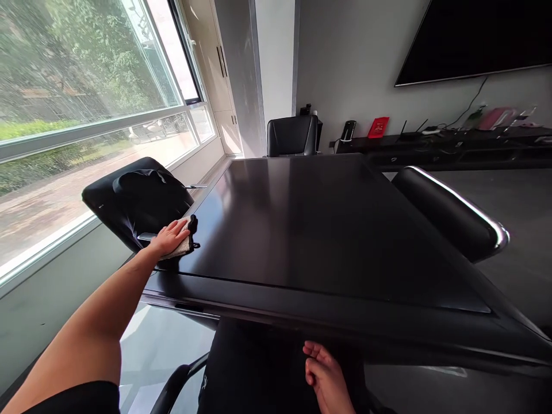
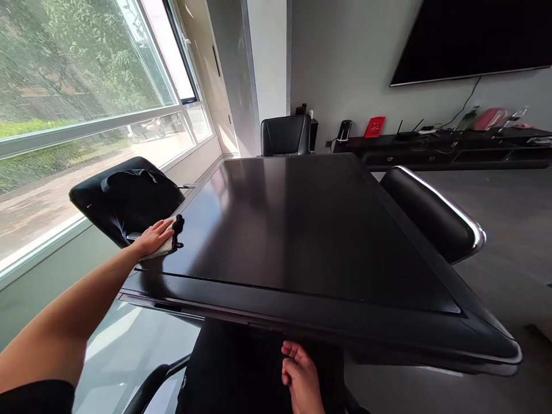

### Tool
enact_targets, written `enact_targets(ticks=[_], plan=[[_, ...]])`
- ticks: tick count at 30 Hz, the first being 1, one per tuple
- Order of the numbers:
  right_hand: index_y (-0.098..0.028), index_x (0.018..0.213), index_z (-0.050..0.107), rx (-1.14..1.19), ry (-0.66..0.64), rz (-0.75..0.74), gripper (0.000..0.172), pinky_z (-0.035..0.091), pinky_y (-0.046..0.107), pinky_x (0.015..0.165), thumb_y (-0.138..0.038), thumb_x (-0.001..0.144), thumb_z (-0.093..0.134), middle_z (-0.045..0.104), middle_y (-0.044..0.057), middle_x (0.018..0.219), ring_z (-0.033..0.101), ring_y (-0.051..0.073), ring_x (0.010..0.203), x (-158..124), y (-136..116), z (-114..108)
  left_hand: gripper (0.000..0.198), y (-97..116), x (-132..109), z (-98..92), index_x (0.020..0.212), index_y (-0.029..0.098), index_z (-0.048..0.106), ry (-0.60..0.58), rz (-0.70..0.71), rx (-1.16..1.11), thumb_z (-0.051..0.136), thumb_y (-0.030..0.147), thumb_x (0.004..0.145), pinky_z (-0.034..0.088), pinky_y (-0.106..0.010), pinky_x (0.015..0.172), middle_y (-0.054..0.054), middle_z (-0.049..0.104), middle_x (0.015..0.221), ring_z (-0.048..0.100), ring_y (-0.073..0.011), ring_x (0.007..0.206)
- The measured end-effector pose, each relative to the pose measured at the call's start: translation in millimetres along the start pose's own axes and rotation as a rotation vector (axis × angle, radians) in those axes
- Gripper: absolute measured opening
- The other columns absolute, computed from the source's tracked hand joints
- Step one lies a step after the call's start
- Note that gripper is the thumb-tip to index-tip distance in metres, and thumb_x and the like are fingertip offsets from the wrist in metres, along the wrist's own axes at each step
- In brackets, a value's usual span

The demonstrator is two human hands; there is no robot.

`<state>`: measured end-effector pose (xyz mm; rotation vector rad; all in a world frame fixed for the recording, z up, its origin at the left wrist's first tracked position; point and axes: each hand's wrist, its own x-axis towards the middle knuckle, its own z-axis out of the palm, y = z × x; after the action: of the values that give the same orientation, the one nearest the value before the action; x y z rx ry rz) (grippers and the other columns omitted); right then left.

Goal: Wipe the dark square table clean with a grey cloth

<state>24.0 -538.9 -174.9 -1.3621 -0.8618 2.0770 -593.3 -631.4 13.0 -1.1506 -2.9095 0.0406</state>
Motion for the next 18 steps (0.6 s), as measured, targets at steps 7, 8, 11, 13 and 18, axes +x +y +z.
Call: enact_targets(ticks=[7,8,11,13,18], plan=[[-0.015,0.101,0.086,-0.021,-0.025,0.013,0.05,0.045,0.028,0.058,-0.035,0.055,0.083,0.079,0.009,0.103,0.059,0.015,0.069,2,2,2,0.081,19,-10,-4.9,0.186,0.044,0.028,-0.061,-0.12,-0.104,0.026,0.077,0.112,0.035,-0.088,0.128,-0.009,0.024,0.195,0.025,-0.051,0.174],[-0.015,0.101,0.086,-0.025,-0.028,0.016,0.05,0.045,0.028,0.058,-0.036,0.056,0.084,0.079,0.009,0.103,0.059,0.015,0.069,3,3,2,0.082,26,-11,-6.1,0.186,0.043,0.028,-0.059,-0.117,-0.095,0.026,0.077,0.112,0.036,-0.088,0.127,-0.01,0.026,0.194,0.027,-0.0513,0.173],[-0.016,0.1,0.086,-0.028,-0.037,0.022,0.049,0.045,0.028,0.057,-0.04,0.057,0.088,0.079,0.009,0.101,0.061,0.016,0.07,5,5,1,0.081,54,-13,-9.2,0.185,0.041,0.032,-0.046,-0.098,-0.053,0.024,0.074,0.112,0.035,-0.09,0.126,-0.012,0.033,0.191,0.029,-0.049,0.172],[-0.016,0.099,0.086,-0.035,-0.04,0.028,0.051,0.045,0.028,0.057,-0.043,0.057,0.092,0.08,0.01,0.1,0.062,0.017,0.07,5,5,1,0.079,80,-15,-10.9,0.184,0.042,0.035,-0.035,-0.072,-0.038,0.024,0.073,0.112,0.031,-0.091,0.128,-0.012,0.034,0.19,0.028,-0.0484,0.173],[-0.017,0.102,0.087,-0.13,-0.093,0.021,0.058,0.048,0.029,0.06,-0.054,0.06,0.098,0.081,0.011,0.103,0.066,0.019,0.074,6,7,-2,0.074,174,-24,-14.3,0.183,0.042,0.038,-0.05,0.039,-0.067,0.03,0.071,0.115,0.019,-0.093,0.131,-0.01,0.027,0.194,0.02,-0.0499,0.177]])
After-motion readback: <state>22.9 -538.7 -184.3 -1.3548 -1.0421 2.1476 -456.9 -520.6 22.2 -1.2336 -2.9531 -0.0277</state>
